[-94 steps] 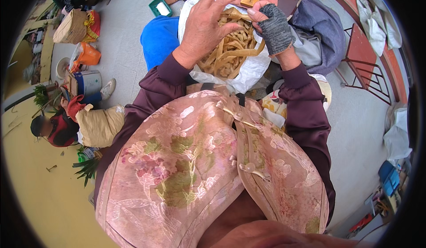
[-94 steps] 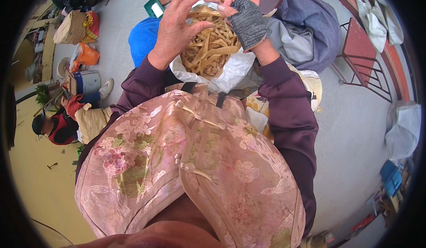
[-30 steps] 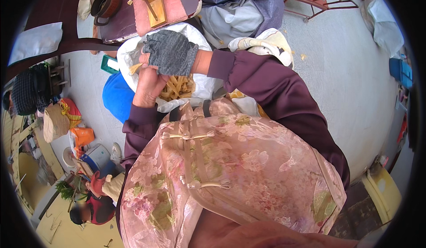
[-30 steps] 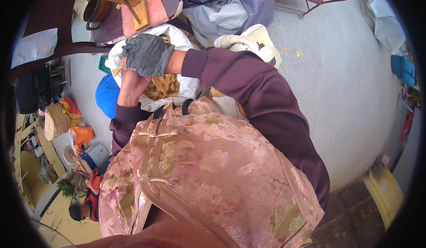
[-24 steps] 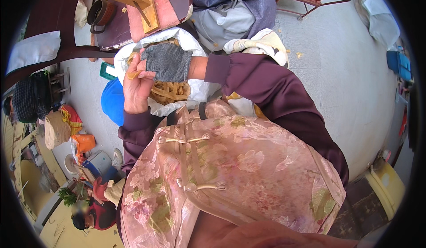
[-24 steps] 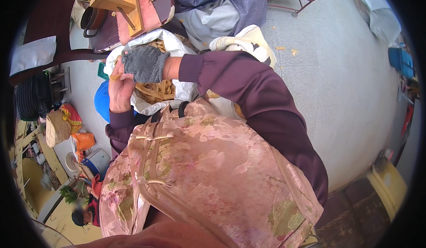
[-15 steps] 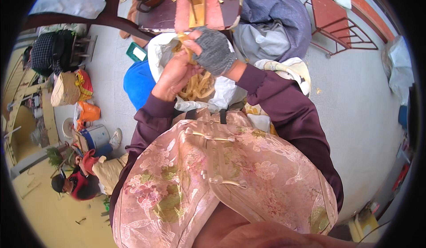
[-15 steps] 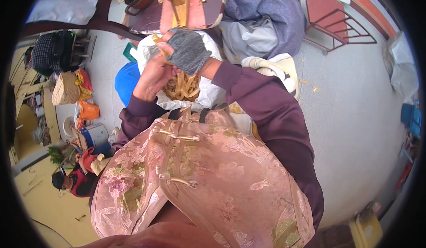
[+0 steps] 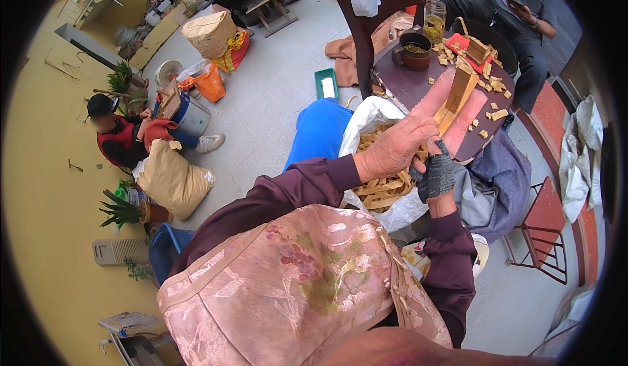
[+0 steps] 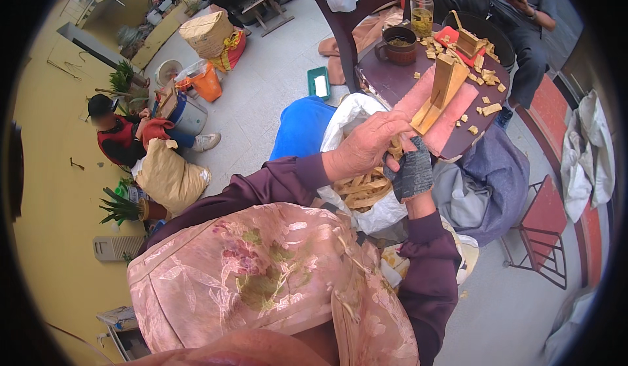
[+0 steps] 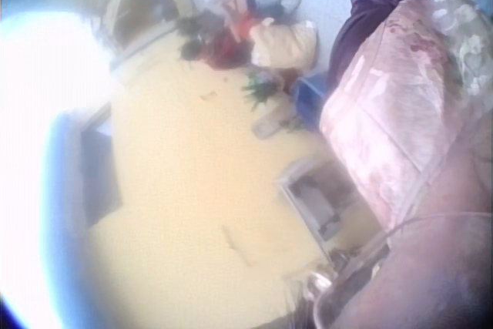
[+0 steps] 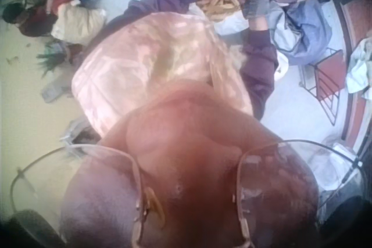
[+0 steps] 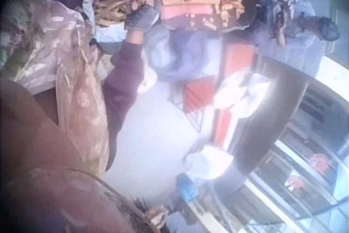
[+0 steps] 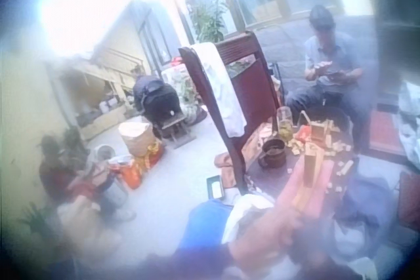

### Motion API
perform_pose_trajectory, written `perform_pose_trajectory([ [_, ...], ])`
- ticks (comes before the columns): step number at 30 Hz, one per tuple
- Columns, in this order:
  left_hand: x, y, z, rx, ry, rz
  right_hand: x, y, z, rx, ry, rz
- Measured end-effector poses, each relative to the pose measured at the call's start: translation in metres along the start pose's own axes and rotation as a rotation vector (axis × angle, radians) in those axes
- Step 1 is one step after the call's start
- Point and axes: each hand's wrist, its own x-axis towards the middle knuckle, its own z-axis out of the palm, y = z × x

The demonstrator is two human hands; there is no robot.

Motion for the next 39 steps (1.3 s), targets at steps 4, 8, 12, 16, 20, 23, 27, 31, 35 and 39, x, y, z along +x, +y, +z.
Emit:
perform_pose_trajectory([
  [4, -0.001, -0.008, 0.002, -0.044, -0.032, -0.055, 0.003, -0.003, -0.007, -0.467, 0.124, -0.109],
  [8, -0.003, -0.011, 0.002, -0.165, -0.030, -0.294, 0.001, 0.005, -0.011, -0.796, 0.039, -0.439],
  [12, -0.010, -0.022, 0.006, -0.643, -0.074, -0.583, -0.005, -0.004, 0.000, -1.347, 0.049, -0.692],
  [16, -0.012, -0.026, 0.007, -0.961, -0.074, -0.702, -0.009, -0.017, 0.005, -1.520, 0.122, -0.769],
  [20, -0.009, -0.024, 0.006, -1.016, -0.061, -0.663, -0.003, -0.018, -0.004, -1.371, 0.122, -0.816],
  [23, -0.002, -0.018, -0.004, -0.702, -0.017, -0.522, -0.001, -0.021, -0.006, -1.041, 0.043, -0.582],
  [27, -0.003, -0.025, -0.009, -0.491, -0.013, -0.554, -0.012, -0.018, 0.005, -0.452, -0.064, -0.126],
  [31, -0.013, -0.032, 0.004, -0.532, 0.040, -0.549, -0.007, -0.015, 0.006, -0.485, -0.021, -0.122],
  [35, 0.000, -0.004, -0.002, -0.508, -0.015, -0.521, -0.002, -0.016, 0.001, -0.465, 0.146, -0.241],
  [39, 0.000, -0.004, 0.006, -0.525, 0.018, -0.506, 0.004, -0.016, -0.013, -0.444, 0.134, -0.197],
])
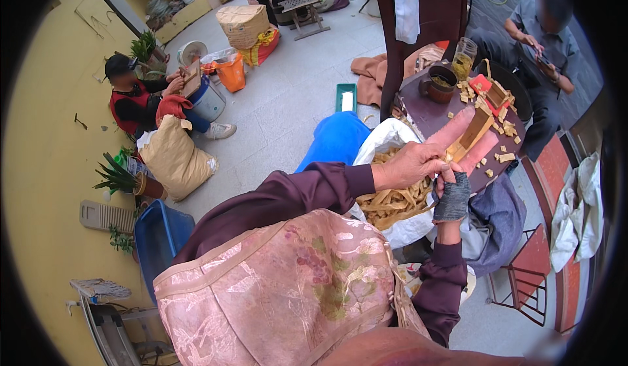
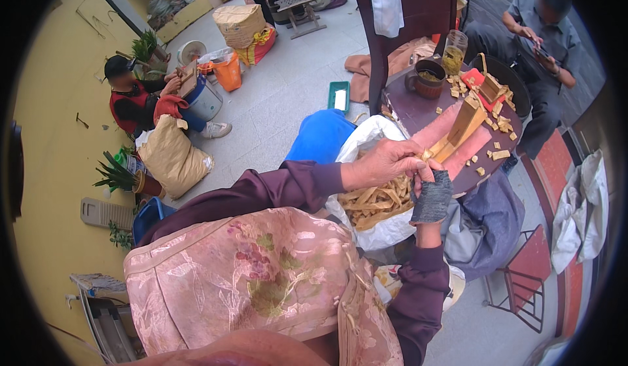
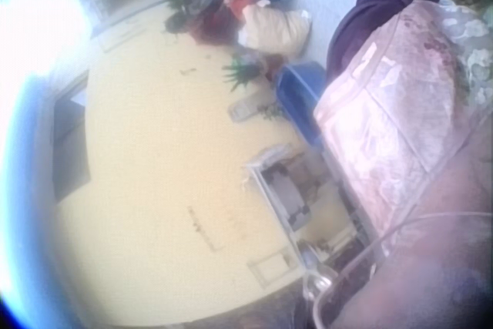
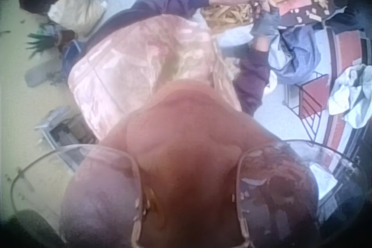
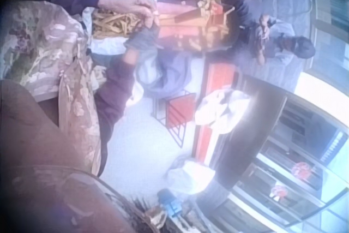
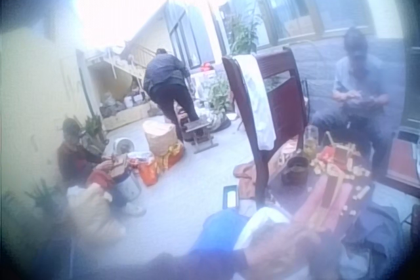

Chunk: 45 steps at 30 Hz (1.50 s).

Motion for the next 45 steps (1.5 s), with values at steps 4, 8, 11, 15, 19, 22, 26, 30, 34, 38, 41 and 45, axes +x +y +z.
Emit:
perform_pose_trajectory([
  [4, 0.005, -0.007, 0.005, -0.351, 0.034, -0.198, 0.006, 0.002, -0.008, 0.203, -0.040, 0.028],
  [8, 0.010, -0.002, -0.001, -0.260, 0.003, -0.155, 0.004, -0.011, -0.025, 0.504, -0.070, 0.038],
  [11, 0.010, 0.022, -0.012, -0.262, -0.009, -0.164, 0.014, -0.026, -0.040, 0.545, -0.033, -0.065],
  [15, 0.008, 0.021, -0.026, 0.209, 0.025, 0.119, 0.002, -0.025, -0.029, 0.309, 0.045, -0.024],
  [19, -0.001, 0.019, -0.023, 0.686, 0.050, 0.461, 0.000, 0.000, -0.016, -0.062, 0.035, 0.025],
  [22, -0.015, 0.010, -0.017, 0.781, -0.258, 0.069, -0.002, 0.018, -0.003, -0.126, -0.111, 0.035],
  [26, -0.020, -0.011, -0.022, 0.895, -0.278, 0.181, 0.008, 0.030, -0.011, -0.239, -0.143, 0.198],
  [30, -0.006, -0.037, -0.039, 1.090, -0.258, 0.400, 0.005, 0.031, -0.008, -0.123, -0.241, 0.249],
  [34, 0.008, -0.057, -0.056, 1.132, -0.255, 0.608, -0.002, 0.017, 0.008, -0.381, -0.163, 0.061],
  [38, 0.019, -0.084, -0.063, 1.086, -0.286, 0.472, 0.001, 0.021, 0.014, -0.663, -0.119, -0.271],
  [41, 0.029, -0.087, -0.045, 0.901, -0.236, 0.280, 0.014, 0.018, -0.003, -0.867, 0.013, -0.440],
  [45, 0.049, -0.087, -0.025, 0.154, -0.232, -0.160, 0.029, -0.010, -0.027, -1.157, 0.161, -0.355],
])
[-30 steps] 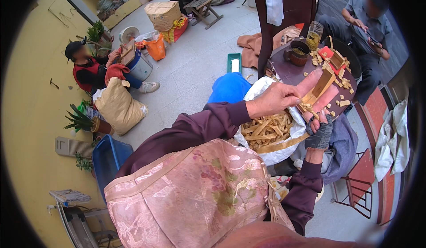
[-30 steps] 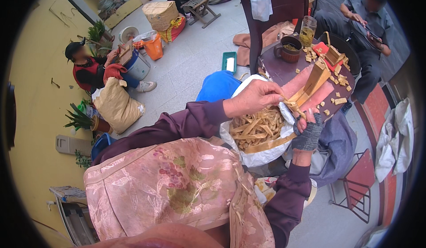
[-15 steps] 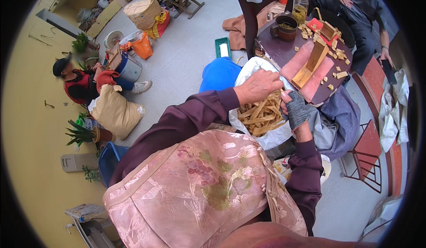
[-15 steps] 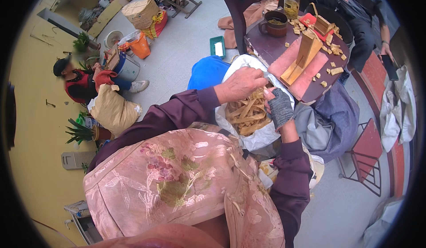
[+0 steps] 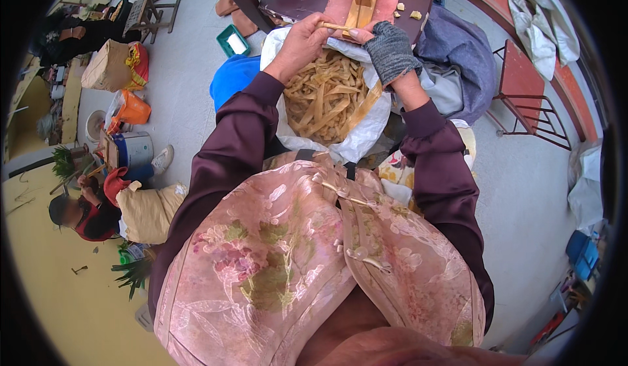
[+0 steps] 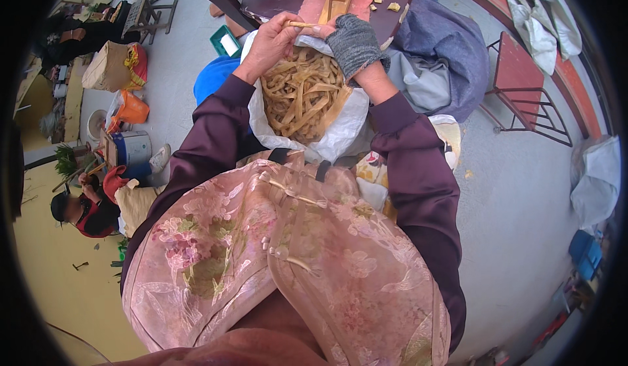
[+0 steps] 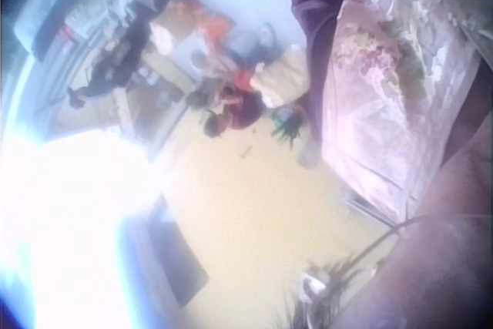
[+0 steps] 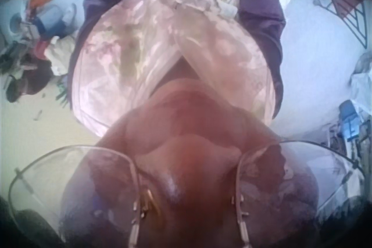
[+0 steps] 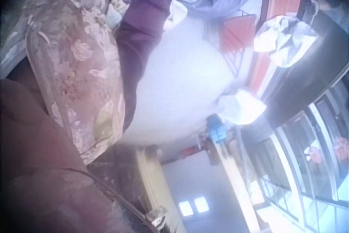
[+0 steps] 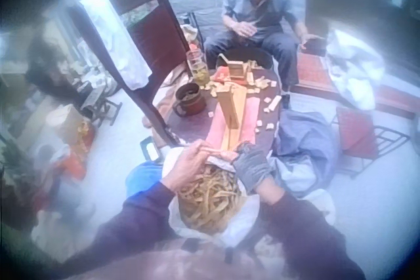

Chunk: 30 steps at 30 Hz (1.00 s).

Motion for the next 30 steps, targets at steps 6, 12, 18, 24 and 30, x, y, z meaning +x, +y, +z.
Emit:
perform_pose_trajectory([
  [6, 0.031, 0.010, -0.001, -0.300, -0.057, -0.132, 0.015, 0.026, -0.006, -0.165, 0.138, 0.006],
  [12, 0.052, 0.014, 0.003, -0.158, 0.033, -0.140, 0.030, 0.028, 0.000, 0.024, 0.309, 0.143],
  [18, 0.073, 0.000, 0.005, -0.148, 0.053, -0.174, 0.041, 0.033, 0.003, -0.001, 0.300, 0.140],
  [24, 0.077, -0.018, 0.014, 0.272, 0.109, -0.116, 0.054, 0.076, 0.035, -0.345, 0.080, 0.094],
  [30, 0.029, -0.022, 0.009, 0.338, 0.089, -0.186, 0.044, 0.087, 0.038, -0.309, 0.059, 0.179],
])
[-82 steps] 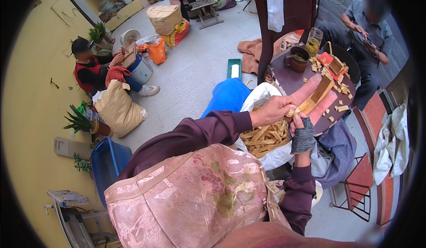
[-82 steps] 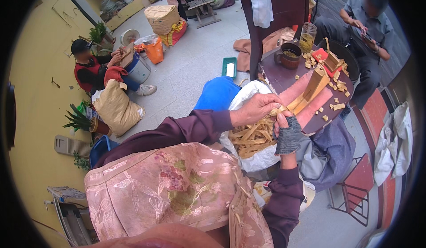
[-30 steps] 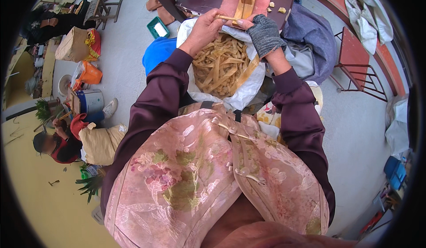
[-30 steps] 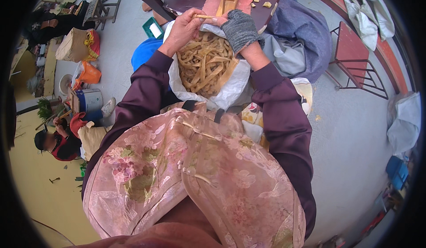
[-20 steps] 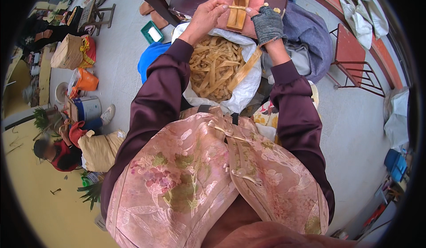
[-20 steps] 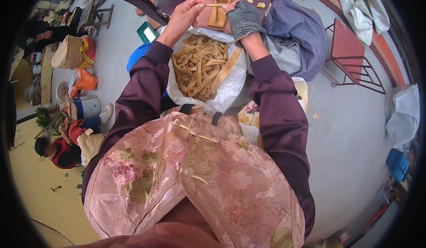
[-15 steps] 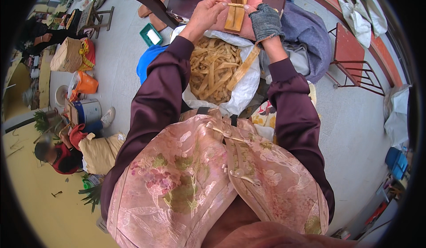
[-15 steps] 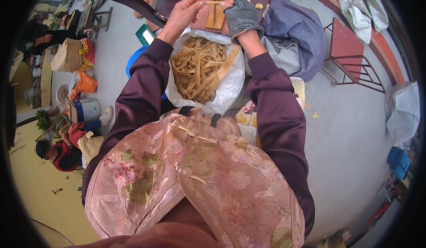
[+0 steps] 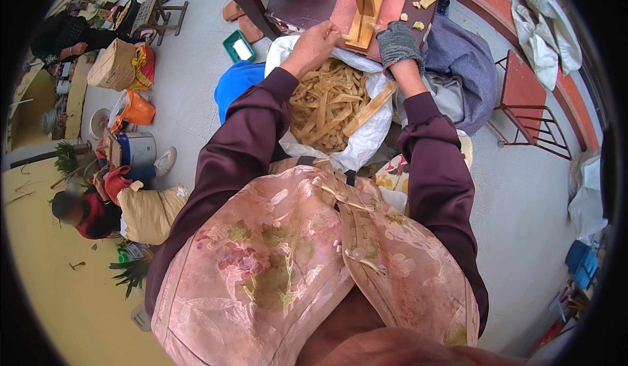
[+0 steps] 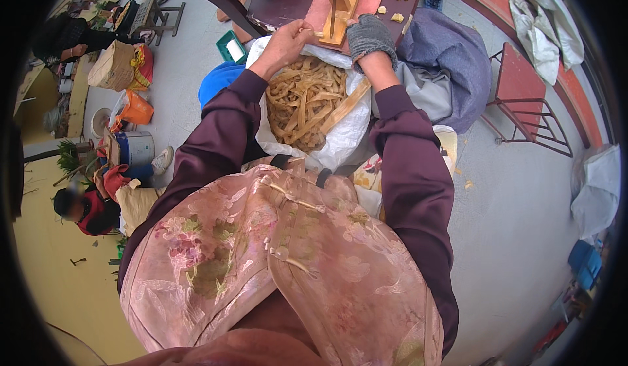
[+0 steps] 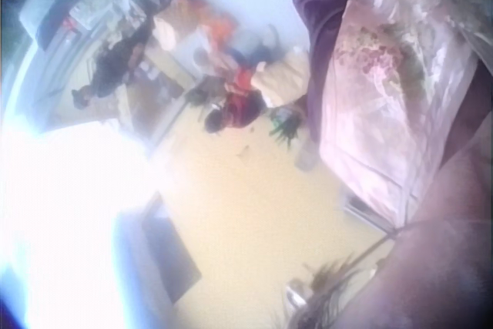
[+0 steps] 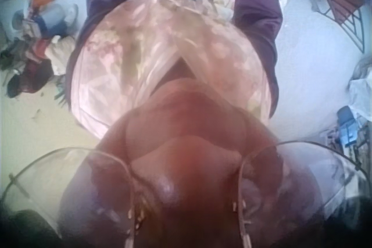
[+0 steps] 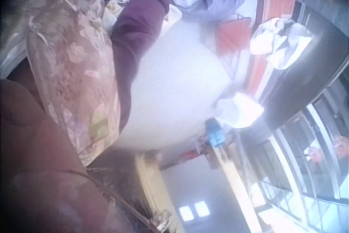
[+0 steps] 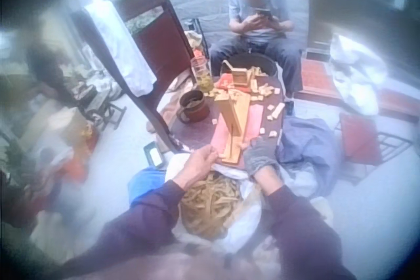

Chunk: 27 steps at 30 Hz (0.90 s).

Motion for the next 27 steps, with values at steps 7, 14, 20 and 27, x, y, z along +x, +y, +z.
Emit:
perform_pose_trajectory([
  [7, -0.090, 0.017, 0.011, -0.716, -0.419, -0.260, -0.082, -0.091, -0.056, 0.415, 0.249, -0.310],
  [14, -0.119, 0.036, 0.011, -0.882, -0.331, -0.342, -0.111, -0.102, -0.060, 0.306, 0.308, -0.758],
  [20, -0.135, 0.056, 0.000, -1.144, -0.644, -0.565, -0.100, -0.090, -0.078, 0.545, 0.360, -0.551],
  [27, -0.118, 0.034, -0.003, -1.535, -0.383, -0.391, -0.128, -0.112, -0.064, 0.515, 0.049, -0.715],
])
